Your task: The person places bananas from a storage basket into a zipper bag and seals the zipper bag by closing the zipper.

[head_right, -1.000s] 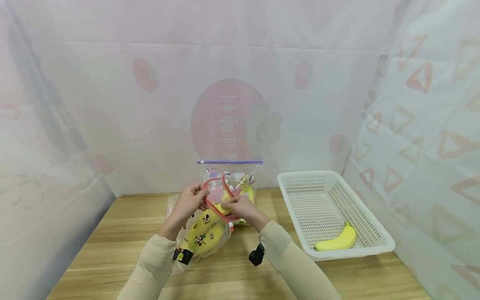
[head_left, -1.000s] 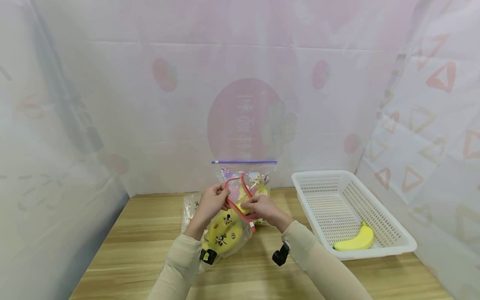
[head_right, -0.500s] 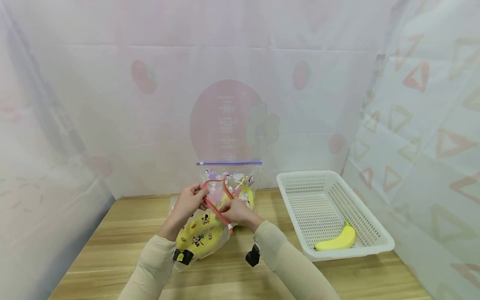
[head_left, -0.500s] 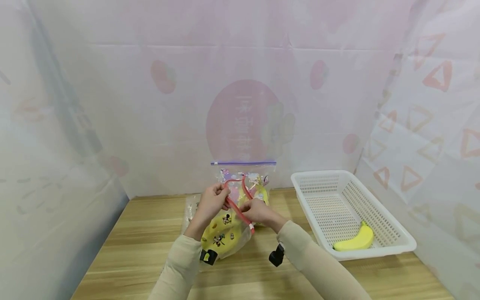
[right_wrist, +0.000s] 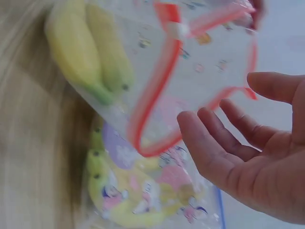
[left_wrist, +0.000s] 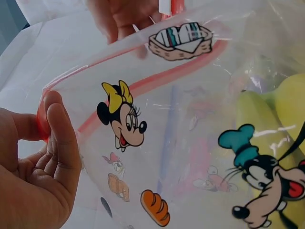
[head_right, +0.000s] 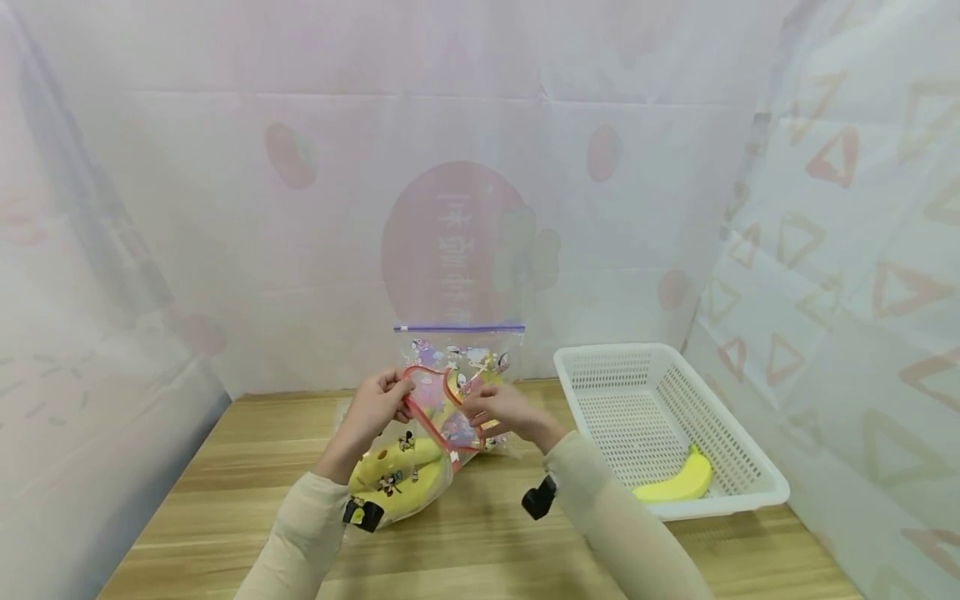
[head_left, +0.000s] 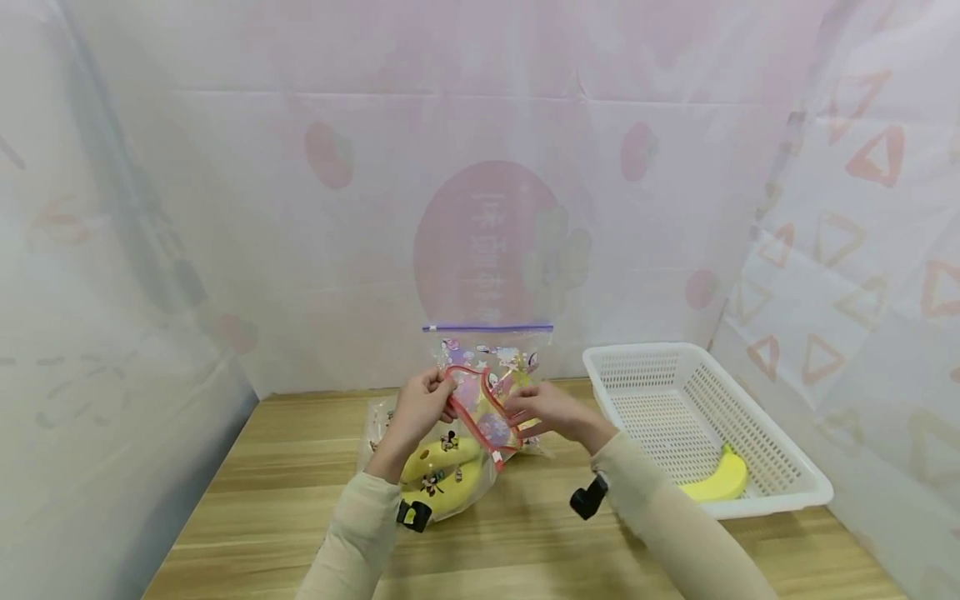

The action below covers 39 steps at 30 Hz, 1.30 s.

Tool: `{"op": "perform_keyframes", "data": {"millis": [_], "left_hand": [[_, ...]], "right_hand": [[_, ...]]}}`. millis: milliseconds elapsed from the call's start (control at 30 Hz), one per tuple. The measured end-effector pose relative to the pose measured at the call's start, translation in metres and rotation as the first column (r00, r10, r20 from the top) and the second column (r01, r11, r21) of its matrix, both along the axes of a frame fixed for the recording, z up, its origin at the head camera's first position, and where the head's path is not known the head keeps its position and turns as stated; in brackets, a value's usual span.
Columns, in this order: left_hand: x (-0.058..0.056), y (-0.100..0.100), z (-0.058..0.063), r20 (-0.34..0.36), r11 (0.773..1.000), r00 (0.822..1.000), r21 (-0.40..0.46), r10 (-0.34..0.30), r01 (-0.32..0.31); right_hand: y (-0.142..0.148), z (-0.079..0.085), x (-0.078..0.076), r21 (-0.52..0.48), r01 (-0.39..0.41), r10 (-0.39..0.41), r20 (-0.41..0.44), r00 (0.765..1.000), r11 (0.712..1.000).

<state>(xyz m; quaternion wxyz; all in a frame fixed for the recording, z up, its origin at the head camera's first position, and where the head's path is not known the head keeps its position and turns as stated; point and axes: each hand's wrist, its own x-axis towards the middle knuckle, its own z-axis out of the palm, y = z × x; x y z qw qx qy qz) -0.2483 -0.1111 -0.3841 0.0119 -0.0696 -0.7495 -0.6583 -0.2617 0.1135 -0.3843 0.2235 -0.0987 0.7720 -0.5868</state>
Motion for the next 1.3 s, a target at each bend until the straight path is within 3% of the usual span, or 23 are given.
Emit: {"op": "perform_keyframes", "data": {"millis": [300, 567, 733, 900, 1167, 1300], "left_hand": [[-0.002, 0.002, -0.003, -0.004, 1.000, 1.000, 0.005, -0.008, 0.008], [-0.003, 0.003, -0.005, -0.002, 1.000, 1.000, 0.006, -0.013, 0.014], [-0.003, 0.003, -0.003, -0.002, 1.000, 1.000, -0.002, -0.010, 0.010], [-0.003, 0.003, -0.004, 0.002, 1.000, 1.000, -0.010, -0.011, 0.011], [-0.001, 0.003, -0.004, 0.006, 1.000, 1.000, -0.021, -0.009, 0.009], [0.000, 0.002, -0.004, 0.007, 1.000, 1.000, -0.026, -0.009, 0.009]], "right_hand": [[0.075, 0.040, -0.011, -0.040, 0.159, -0.154, 0.099, 0.983, 0.987], [0.149, 0.054, -0.024, -0.062, 0.278, -0.256, 0.244, 0.935, 0.958], [0.192, 0.043, -0.029, -0.007, 0.336, -0.317, 0.311, 0.896, 0.942], [0.228, 0.023, -0.023, 0.100, 0.351, -0.362, 0.366, 0.857, 0.931], [0.260, 0.008, -0.004, 0.321, 0.320, -0.425, 0.345, 0.837, 0.891], [0.267, 0.003, 0.001, 0.381, 0.309, -0.443, 0.340, 0.830, 0.871]]}}
